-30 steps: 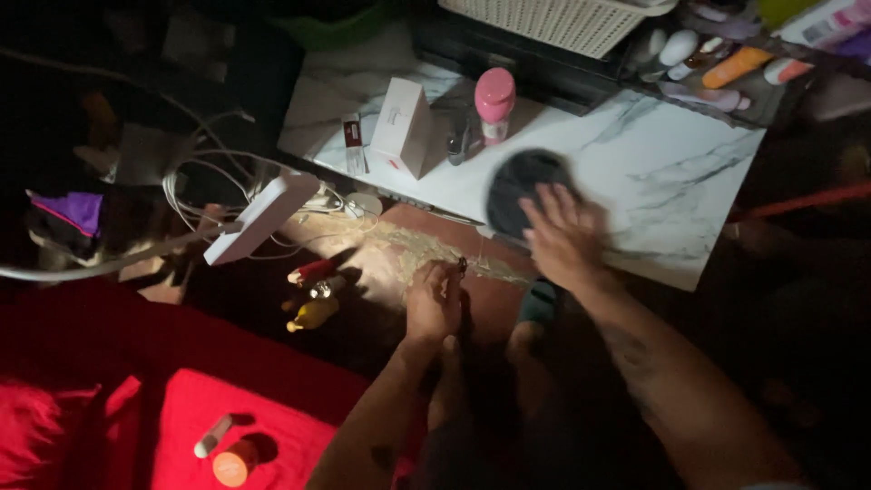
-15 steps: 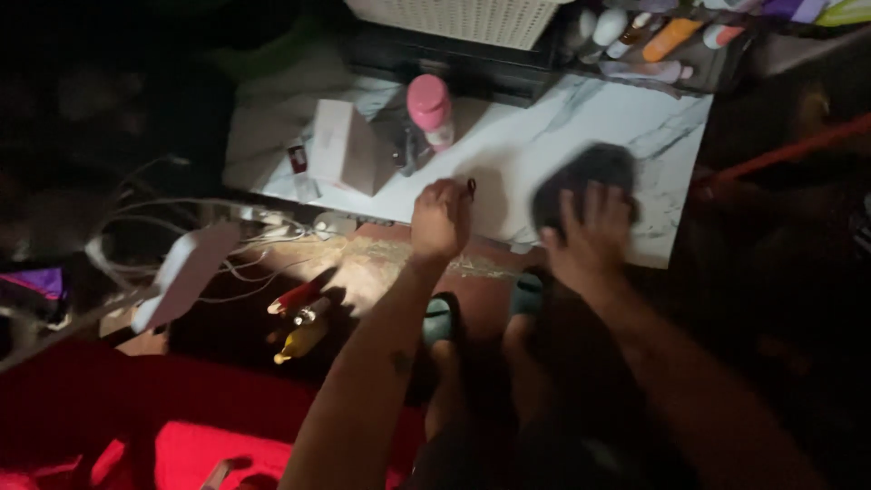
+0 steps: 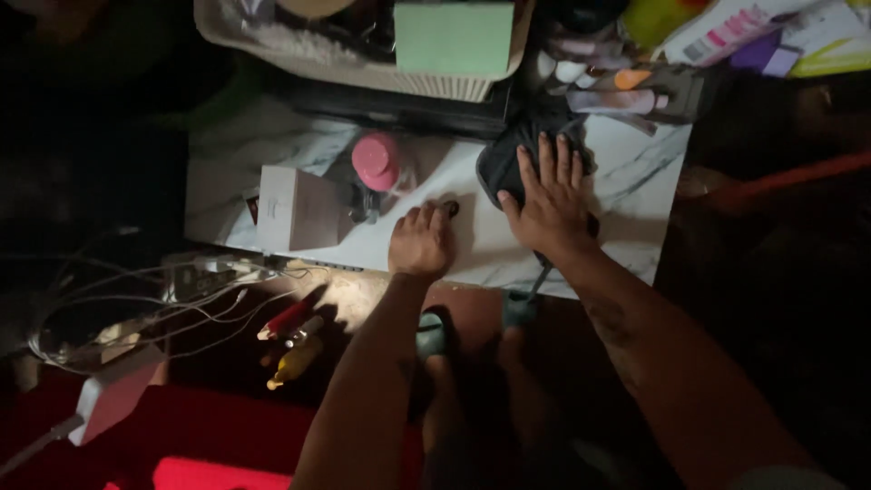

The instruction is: Cleaning and organizing various skincare and cosmetic bottles on a table.

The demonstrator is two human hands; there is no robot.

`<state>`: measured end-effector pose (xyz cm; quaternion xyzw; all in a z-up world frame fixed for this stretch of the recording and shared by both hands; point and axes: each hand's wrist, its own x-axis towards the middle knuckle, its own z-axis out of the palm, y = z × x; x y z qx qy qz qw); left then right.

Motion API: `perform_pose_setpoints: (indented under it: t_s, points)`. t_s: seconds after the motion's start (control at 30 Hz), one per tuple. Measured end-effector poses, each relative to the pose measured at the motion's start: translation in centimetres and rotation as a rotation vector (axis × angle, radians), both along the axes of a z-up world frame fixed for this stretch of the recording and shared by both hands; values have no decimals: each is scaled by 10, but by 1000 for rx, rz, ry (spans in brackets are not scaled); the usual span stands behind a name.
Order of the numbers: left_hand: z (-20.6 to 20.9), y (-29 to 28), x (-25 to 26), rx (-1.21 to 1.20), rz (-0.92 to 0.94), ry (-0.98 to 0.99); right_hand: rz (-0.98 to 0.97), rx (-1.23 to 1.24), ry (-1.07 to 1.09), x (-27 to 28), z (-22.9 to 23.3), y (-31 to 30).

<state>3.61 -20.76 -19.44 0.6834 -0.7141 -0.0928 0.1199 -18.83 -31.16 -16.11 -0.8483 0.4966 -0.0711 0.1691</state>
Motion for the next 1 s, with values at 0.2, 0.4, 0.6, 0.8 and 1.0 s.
perform_pose_setpoints:
  t_s: [0.2, 0.4, 0.6, 0.8, 1.0]
  points:
    - [14, -5, -2, 44, 29, 35, -8, 42, 64, 14, 7, -23]
    - [4, 1, 1, -11, 9, 62, -68, 46, -34, 10, -3, -19]
    - [-1, 3, 2, 33, 23, 78, -135, 58, 20, -11, 18, 36]
    - [-14, 8, 3, -77, 56, 132, -135, -33, 88, -8, 24, 105]
    - [6, 11, 4, -118, 71, 211, -10, 39, 38, 28, 18, 105]
